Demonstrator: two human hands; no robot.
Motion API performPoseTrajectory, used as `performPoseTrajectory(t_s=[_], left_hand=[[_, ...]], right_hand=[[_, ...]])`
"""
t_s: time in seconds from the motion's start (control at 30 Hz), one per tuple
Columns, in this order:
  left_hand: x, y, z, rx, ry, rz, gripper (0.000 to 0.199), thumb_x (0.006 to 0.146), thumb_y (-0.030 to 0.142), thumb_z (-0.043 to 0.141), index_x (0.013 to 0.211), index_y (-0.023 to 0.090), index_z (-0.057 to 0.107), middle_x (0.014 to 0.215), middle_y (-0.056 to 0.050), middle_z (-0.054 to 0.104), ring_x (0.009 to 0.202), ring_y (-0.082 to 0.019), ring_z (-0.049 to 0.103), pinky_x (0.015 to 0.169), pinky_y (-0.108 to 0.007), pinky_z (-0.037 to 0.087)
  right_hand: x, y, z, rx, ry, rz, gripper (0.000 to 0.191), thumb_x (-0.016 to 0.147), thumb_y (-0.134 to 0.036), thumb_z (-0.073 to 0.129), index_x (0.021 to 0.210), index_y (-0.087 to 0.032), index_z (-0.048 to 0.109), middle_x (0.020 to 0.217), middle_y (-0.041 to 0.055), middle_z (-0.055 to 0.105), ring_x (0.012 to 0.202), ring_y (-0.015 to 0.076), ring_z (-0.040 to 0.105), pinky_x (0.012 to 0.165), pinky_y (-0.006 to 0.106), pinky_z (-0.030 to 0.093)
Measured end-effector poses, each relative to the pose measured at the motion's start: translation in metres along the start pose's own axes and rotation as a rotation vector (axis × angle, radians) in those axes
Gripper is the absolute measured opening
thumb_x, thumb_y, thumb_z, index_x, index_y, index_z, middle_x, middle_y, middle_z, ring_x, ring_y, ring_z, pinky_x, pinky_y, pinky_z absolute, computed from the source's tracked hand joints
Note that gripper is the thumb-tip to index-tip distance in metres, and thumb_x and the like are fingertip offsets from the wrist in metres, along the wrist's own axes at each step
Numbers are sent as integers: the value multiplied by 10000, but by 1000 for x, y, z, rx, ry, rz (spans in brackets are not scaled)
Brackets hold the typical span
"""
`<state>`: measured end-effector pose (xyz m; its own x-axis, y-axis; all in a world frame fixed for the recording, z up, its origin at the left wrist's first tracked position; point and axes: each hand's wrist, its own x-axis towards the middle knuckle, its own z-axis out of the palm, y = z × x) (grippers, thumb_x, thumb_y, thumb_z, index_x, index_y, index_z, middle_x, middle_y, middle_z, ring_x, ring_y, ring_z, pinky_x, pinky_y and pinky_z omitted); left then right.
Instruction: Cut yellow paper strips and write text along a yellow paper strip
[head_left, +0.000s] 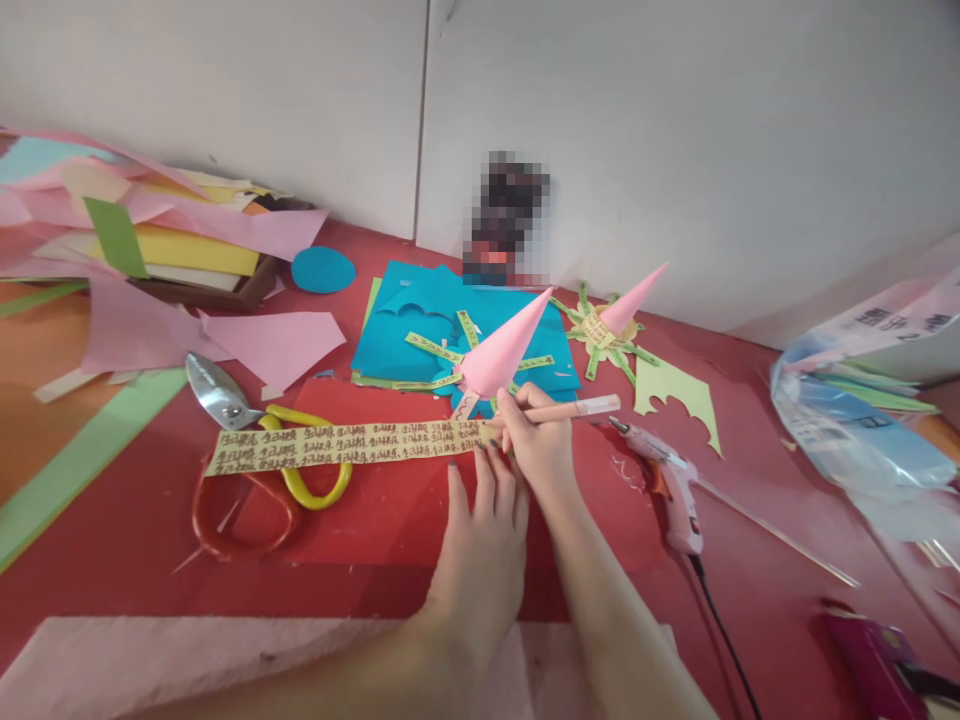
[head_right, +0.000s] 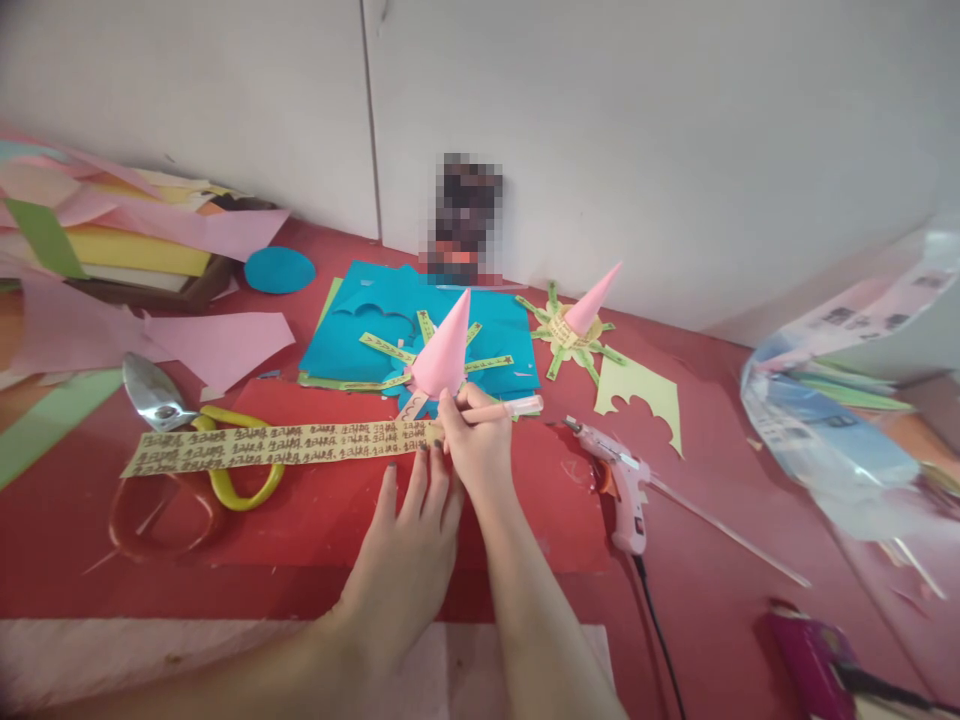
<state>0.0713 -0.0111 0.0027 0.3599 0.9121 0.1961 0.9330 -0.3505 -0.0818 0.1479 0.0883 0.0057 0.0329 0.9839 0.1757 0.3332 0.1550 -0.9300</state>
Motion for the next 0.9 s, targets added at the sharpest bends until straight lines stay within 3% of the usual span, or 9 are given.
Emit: performPoseTrajectory(t_s=[0.9], left_hand=[[1,0,0,-1,-15,10,502,802,224,438,1283,108,518,1315,-186,514,1241,-346,430,968,-528,409]], right_hand=[[0,0,0,-64,20,-22,368,827,-392,528,547,-216,367,385,-70,391,402,100,468,445,213,379]])
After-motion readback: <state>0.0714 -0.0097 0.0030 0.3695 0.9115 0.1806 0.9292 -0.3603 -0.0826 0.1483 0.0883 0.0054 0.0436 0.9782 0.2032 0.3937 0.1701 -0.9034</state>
